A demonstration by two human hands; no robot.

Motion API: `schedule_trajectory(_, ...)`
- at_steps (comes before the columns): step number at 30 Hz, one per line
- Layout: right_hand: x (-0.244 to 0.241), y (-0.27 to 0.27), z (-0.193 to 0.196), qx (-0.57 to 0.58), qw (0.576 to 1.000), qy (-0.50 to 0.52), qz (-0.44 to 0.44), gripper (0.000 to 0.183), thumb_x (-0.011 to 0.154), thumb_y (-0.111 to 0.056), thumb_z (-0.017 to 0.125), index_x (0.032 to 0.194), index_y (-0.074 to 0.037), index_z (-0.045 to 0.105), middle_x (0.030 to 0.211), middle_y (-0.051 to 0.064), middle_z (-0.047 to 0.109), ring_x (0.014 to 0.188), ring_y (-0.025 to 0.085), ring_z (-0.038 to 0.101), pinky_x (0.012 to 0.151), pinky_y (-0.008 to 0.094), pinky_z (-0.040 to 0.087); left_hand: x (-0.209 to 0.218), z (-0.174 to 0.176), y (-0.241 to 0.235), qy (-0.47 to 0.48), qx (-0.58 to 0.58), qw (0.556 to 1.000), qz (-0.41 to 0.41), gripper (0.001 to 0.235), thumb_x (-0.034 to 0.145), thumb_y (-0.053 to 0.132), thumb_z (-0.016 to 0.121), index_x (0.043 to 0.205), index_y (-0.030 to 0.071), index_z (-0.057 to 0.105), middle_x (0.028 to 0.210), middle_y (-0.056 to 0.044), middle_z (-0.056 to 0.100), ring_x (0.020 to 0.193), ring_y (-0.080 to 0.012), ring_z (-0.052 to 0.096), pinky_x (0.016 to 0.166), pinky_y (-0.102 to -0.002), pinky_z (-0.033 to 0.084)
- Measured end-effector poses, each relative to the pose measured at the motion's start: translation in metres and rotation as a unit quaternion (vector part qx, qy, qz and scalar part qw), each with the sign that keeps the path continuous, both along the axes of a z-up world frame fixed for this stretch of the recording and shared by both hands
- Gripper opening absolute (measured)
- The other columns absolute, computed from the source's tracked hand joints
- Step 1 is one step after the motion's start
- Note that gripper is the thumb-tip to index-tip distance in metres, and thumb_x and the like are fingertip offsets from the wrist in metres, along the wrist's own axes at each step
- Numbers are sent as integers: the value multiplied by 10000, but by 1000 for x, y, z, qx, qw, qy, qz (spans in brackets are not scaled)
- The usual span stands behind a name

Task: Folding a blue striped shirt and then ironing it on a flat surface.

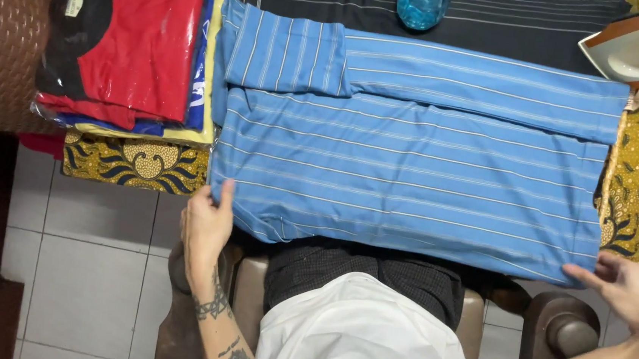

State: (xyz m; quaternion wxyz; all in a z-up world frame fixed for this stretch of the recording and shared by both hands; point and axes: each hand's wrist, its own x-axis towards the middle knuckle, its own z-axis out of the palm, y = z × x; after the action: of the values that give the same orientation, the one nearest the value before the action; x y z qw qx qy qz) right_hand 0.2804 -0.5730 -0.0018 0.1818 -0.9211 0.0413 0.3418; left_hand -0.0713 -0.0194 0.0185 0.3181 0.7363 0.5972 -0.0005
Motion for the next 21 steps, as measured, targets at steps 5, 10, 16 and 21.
schedule_trajectory(5,-1,-33,-27,117,993,-9,-31,339,1063,-140,674,867,-22,423,736,90,318,693,244,440,706,369,395,-8,7,4,68,9,996,-56,534,1028,422,548,1374,21,621,1333,-228,655,1258,-461,574,1097,-555,390)
schedule_trajectory(10,-18,-11,-6,115,988,-73,-78,351,1049,-198,690,867,-101,407,684,13,285,618,157,249,552,311,187,-16,46,8,-67,-134,987,61,302,1081,265,497,1375,196,510,869,-101,666,659,-220,646,755,-366,531)
schedule_trajectory(16,9,6,7,373,902,-161,-146,689,1062,-387,745,1652,-213,435,1113,-19,642,749,-11,631,617,111,556,19,42,23,-553,-261,756,232,422,991,114,611,1403,51,547,1239,-150,675,1040,-223,674,911,-324,575)
schedule_trajectory(21,12,47,15,385,906,-103,-145,366,1262,-266,367,1396,47,500,1356,302,573,1135,445,651,963,502,592,62,16,29,-564,-222,777,171,495,1004,281,547,1421,29,457,1443,-287,556,1244,-390,646,1035,-464,569)
